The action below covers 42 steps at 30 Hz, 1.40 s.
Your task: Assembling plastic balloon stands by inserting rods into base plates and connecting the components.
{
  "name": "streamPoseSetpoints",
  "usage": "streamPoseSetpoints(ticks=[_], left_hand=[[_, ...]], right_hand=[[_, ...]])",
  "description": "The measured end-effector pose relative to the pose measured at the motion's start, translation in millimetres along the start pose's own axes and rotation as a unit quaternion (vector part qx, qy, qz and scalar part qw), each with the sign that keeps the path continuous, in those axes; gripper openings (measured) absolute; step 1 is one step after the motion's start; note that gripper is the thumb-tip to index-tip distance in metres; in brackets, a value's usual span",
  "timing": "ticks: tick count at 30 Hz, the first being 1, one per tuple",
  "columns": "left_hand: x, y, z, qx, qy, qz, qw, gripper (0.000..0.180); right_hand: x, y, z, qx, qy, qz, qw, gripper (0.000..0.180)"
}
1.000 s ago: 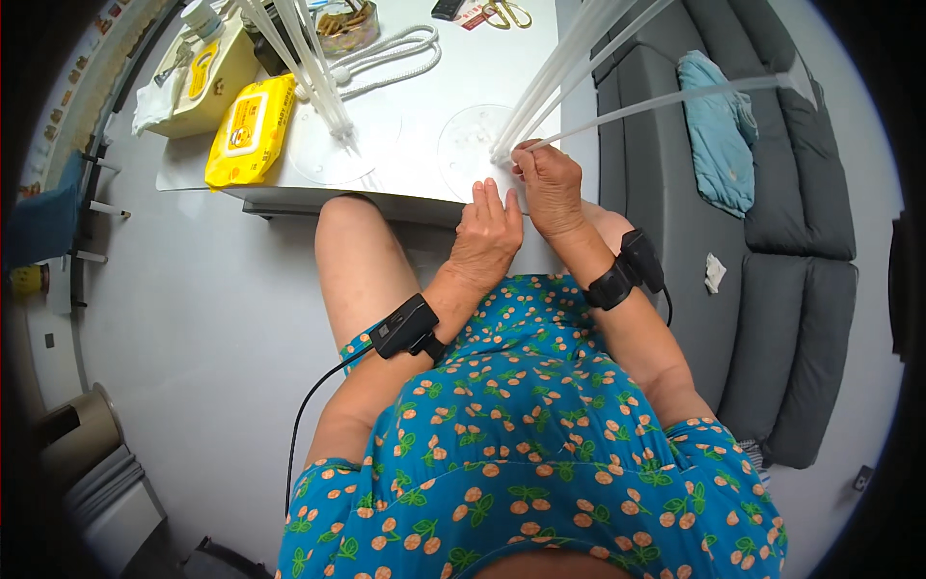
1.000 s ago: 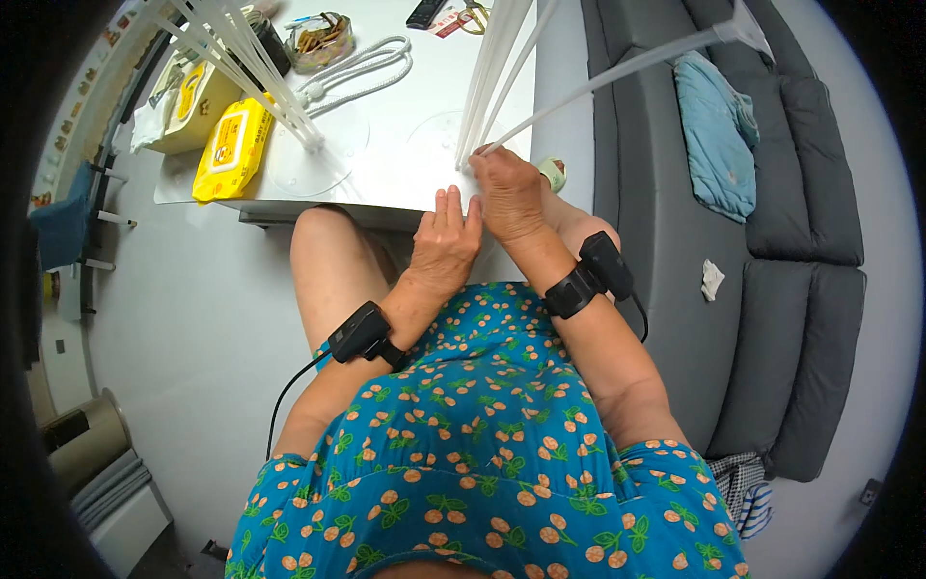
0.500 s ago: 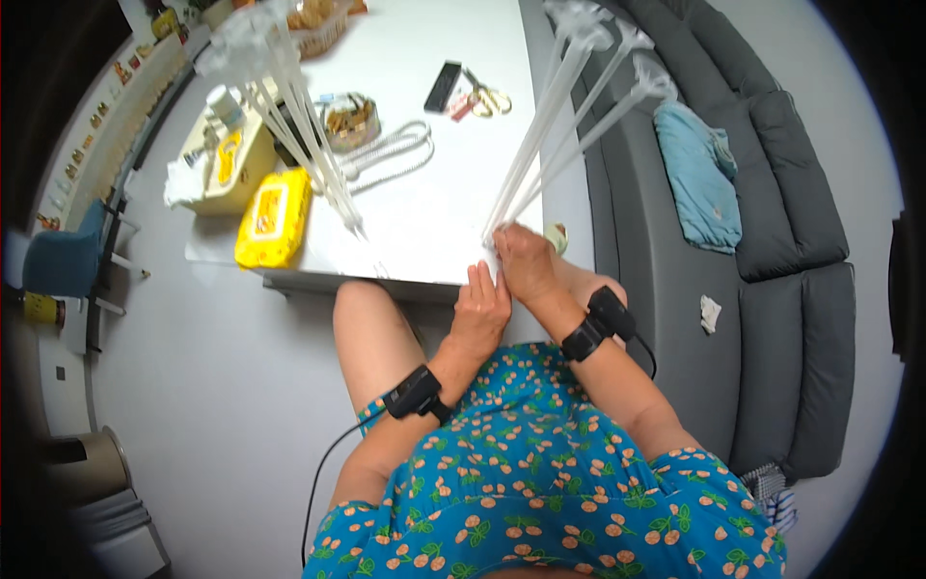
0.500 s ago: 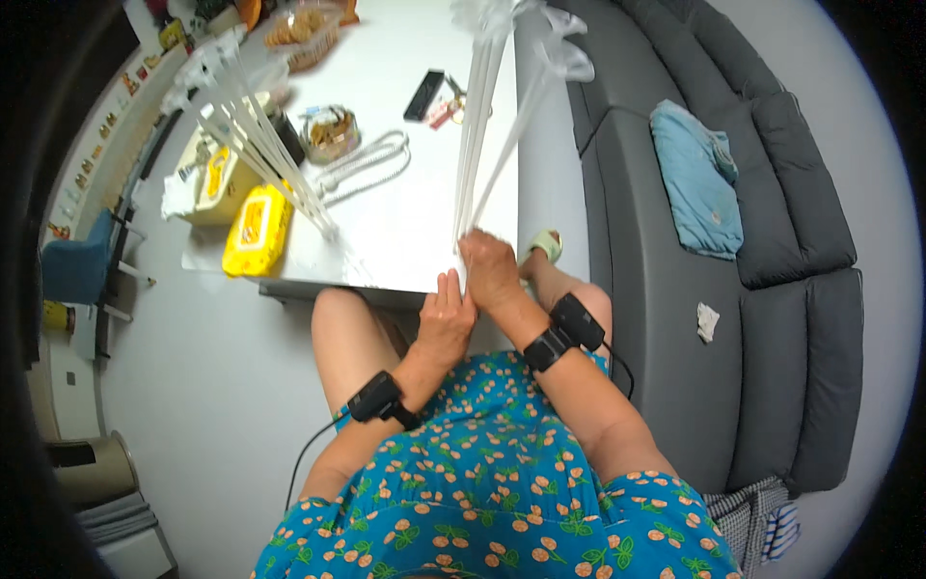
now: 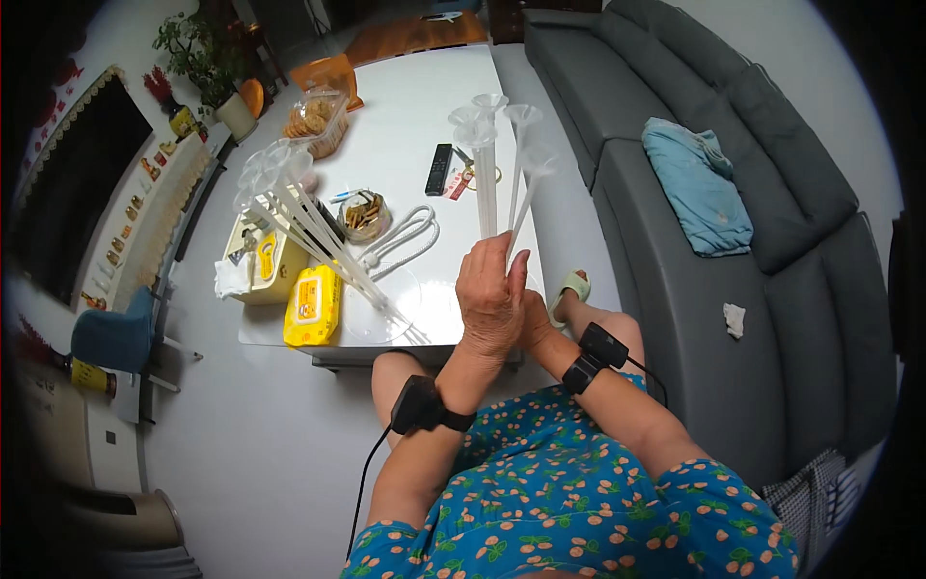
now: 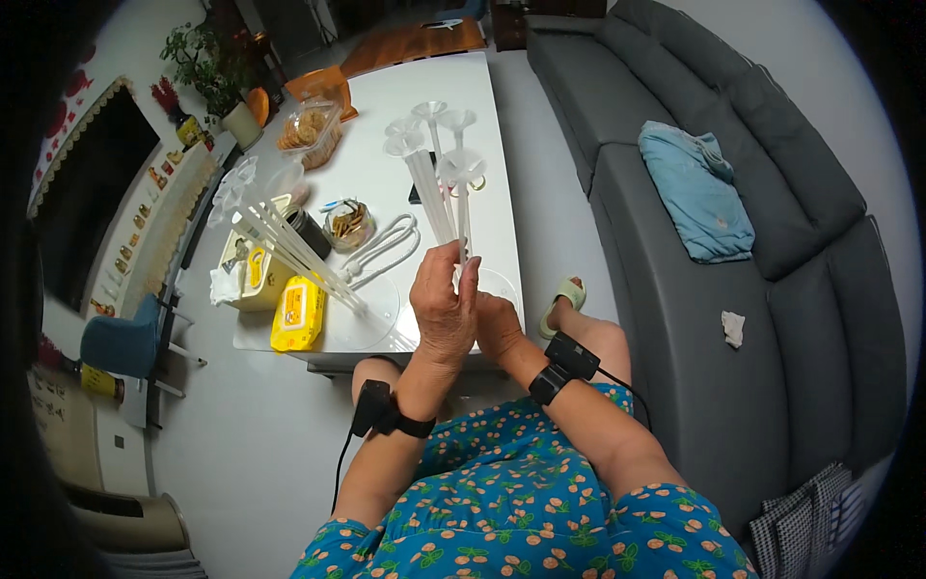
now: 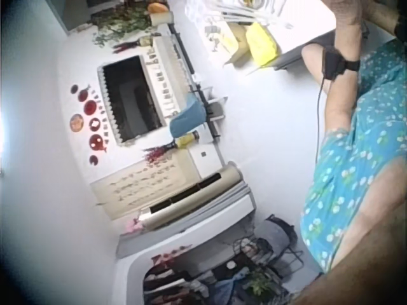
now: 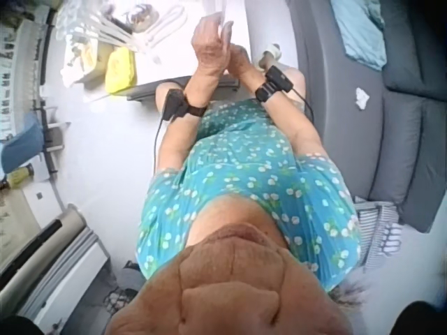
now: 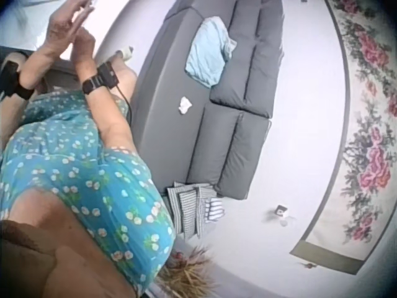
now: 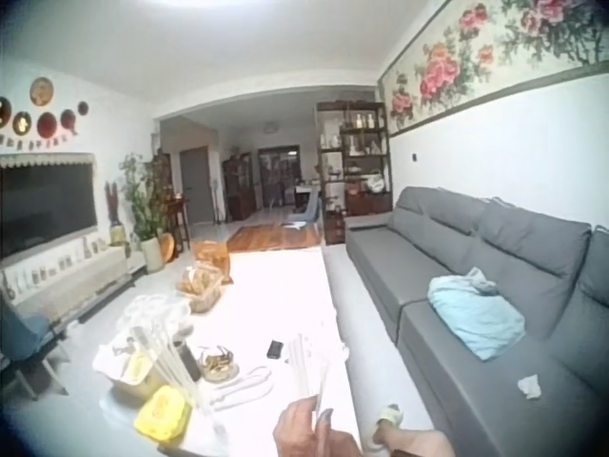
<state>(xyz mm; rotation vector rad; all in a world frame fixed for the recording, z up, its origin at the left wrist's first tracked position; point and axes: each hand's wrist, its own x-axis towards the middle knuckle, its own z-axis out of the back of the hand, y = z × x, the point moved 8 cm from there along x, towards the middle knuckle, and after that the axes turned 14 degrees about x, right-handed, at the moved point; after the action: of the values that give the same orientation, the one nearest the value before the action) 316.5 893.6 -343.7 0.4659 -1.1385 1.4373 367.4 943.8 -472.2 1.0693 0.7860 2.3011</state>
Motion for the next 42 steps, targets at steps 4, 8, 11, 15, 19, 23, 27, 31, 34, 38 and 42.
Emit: streamPoseSetpoints(ticks=[4,8,11,15,19,23,27,31,34,38,42], left_hand=[[13.7,-9.7,-8.6,-0.135,-0.035,0.082,0.987,0.023],[13.7,-4.4,-25.5,-0.155,0.027,0.101,0.982,0.032],[-3.3,4.0,-38.9,-0.145,0.040,0.116,0.982,0.030],[-12.5,2.5,-37.9,-0.141,0.011,0.114,0.983,0.034],[-12.3,9.5,-22.7,-0.131,-0.011,0.123,0.984,0.037],[-14.1,14.4,-11.0,-0.165,-0.010,0.118,0.979,0.040],[-9.1,25.1,-0.3,-0.168,-0.016,0.129,0.977,0.040],[-22.3,40.9,1.2,-0.137,-0.022,0.117,0.984,0.041],[-27.9,42.4,5.1,-0.149,-0.009,0.137,0.979,0.044],[-23.5,45.7,7.5,-0.153,0.008,0.141,0.978,0.045],[-25.2,50.1,4.9,-0.157,0.000,0.142,0.977,0.045]], right_hand=[[-1.7,-0.4,5.2,-0.041,0.020,0.008,0.999,0.010],[-9.4,-5.9,4.8,-0.073,0.047,-0.007,0.996,0.011],[-11.7,0.7,13.1,-0.072,0.038,-0.036,0.996,0.011],[-7.8,29.9,49.2,-0.007,-0.105,0.023,0.994,0.011],[0.3,33.8,38.1,-0.008,-0.092,-0.007,0.996,0.013],[4.5,28.7,21.7,0.128,-0.075,-0.065,0.987,0.020],[7.7,29.5,-0.6,0.180,-0.048,-0.058,0.981,0.021],[12.0,51.9,-5.8,0.125,-0.047,-0.028,0.991,0.023],[7.4,51.3,-12.1,0.148,-0.072,0.008,0.986,0.034],[16.8,63.7,-7.0,0.182,-0.098,0.001,0.978,0.025],[16.4,56.5,-11.6,0.189,-0.092,-0.012,0.978,0.026]])
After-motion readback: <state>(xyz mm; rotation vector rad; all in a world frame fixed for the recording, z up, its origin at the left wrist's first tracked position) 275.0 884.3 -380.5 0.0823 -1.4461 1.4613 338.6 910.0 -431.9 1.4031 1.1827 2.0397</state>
